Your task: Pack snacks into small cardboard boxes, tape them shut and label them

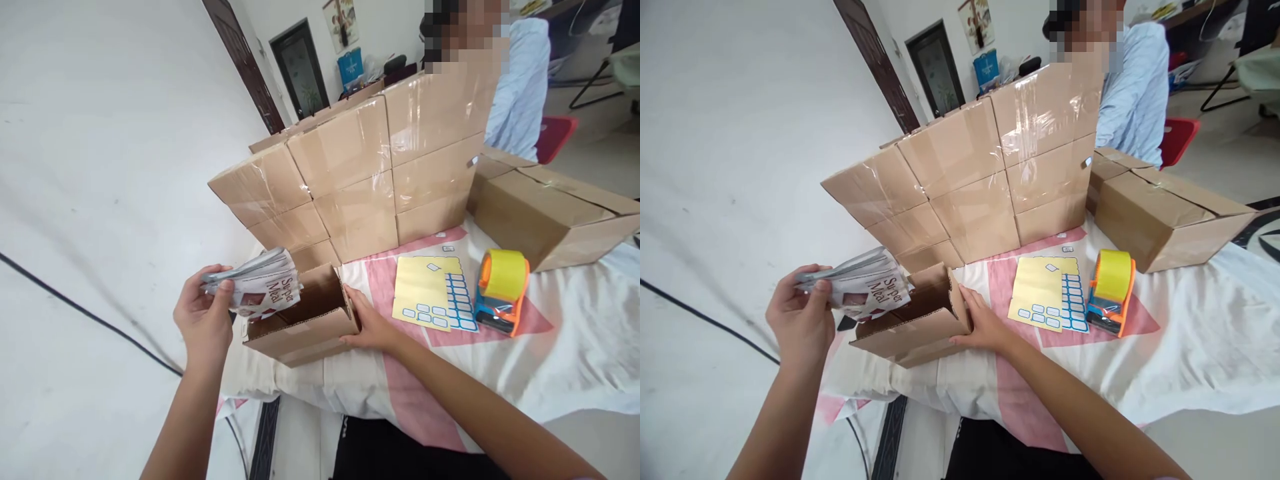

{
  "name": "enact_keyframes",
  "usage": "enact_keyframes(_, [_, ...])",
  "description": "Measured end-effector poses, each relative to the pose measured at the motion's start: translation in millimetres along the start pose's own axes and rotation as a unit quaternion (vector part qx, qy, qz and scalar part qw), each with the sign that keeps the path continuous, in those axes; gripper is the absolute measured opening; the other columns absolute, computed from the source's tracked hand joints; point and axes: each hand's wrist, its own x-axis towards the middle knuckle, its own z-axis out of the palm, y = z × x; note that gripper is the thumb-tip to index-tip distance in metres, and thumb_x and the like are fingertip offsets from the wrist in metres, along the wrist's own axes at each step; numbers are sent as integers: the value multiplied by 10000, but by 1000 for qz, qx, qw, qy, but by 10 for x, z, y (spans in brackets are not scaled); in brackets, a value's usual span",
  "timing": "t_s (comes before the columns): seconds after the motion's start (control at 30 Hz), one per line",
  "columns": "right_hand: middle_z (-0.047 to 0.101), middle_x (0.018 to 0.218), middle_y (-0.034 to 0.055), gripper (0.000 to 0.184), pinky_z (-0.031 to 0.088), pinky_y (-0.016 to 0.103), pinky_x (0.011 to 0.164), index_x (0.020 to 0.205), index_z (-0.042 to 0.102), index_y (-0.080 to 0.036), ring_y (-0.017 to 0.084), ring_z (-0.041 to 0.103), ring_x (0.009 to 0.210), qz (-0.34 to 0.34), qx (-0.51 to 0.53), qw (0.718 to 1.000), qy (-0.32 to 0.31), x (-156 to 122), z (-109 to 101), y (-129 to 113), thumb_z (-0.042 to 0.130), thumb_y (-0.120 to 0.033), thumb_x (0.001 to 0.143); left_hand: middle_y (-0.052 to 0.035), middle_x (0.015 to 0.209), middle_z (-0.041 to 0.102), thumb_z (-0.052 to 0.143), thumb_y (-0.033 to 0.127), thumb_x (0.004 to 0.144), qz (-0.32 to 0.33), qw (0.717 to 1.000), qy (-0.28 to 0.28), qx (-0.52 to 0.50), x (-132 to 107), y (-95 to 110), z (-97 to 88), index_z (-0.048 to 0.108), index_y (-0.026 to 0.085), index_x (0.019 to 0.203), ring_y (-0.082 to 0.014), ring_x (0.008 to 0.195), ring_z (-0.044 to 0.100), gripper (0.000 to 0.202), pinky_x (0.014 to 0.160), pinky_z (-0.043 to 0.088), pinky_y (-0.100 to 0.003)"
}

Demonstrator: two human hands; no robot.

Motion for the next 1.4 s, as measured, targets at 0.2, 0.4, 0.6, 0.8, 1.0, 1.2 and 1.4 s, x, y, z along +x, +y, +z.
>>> enact_keyframes(0.2, [220, 1663, 149, 1290, 278, 570, 1233, 1650, 43, -285, 382, 240, 1523, 0, -17, 1000, -12, -3, -15, 27, 836, -666, 708, -56, 1045, 740, 788, 421, 829, -19, 992, -80, 94, 73, 73, 236, 732, 212, 1116, -183, 902, 695, 360, 751, 567, -271])
enact_keyframes(0.4, [213, 1666, 144, 1278, 286, 570, 1227, 1649, 46, -291, 386, 241, 1520, 9, -14, 1000, -15, 5, -35, 7, 822, -681, 713, -29, 922, 707, 816, 450, 791, -86, 994, -68, 14, 273, 0, 414, 745, 204, 1086, -147, 824, 659, 391, 757, 551, -245])
enact_keyframes(0.6, [267, 1626, 160, 1304, 337, 583, 1190, 1648, 66, -294, 404, 301, 1481, 16, -2, 1000, -12, 19, -39, -40, 848, -679, 679, -28, 935, 704, 894, 440, 698, -167, 981, -68, -70, 455, -157, 480, 745, 182, 991, -149, 864, 657, 418, 821, 551, -252])
enact_keyframes(0.8, [224, 1656, 161, 1311, 315, 602, 1198, 1652, 26, -296, 413, 267, 1501, 18, -10, 1000, -19, 6, -39, -11, 831, -689, 695, -22, 898, 711, 866, 470, 722, -124, 987, -104, 19, 487, -49, 408, 752, 193, 1055, -137, 775, 635, 447, 710, 523, -225])
enact_keyframes(1.0, [235, 1661, 152, 1315, 321, 592, 1196, 1653, 37, -294, 404, 269, 1501, 18, -17, 1000, -19, 10, -43, -31, 842, -680, 688, -53, 1047, 773, 726, 444, 859, 52, 861, -423, 278, 185, 71, 408, 778, 277, 1123, -211, 817, 703, 316, 745, 567, -300])
enact_keyframes(1.2, [256, 1652, 151, 1315, 363, 582, 1174, 1651, 46, -299, 393, 296, 1488, 19, -7, 999, -26, 12, -29, -65, 855, -664, 680, -46, 1123, 779, 635, 407, 930, 16, 771, -563, 296, -33, -207, 601, 759, 317, 1190, -250, 956, 738, 302, 841, 594, -351])
enact_keyframes(1.4, [235, 1653, 179, 1369, 334, 607, 1192, 1652, 21, -278, 410, 273, 1501, 28, -21, 999, -33, 8, -30, -60, 856, -698, 651, -42, 1079, 787, 645, 472, 914, -17, 864, -412, 289, 113, -304, 318, 792, 307, 1041, -250, 962, 732, 255, 822, 588, -335])
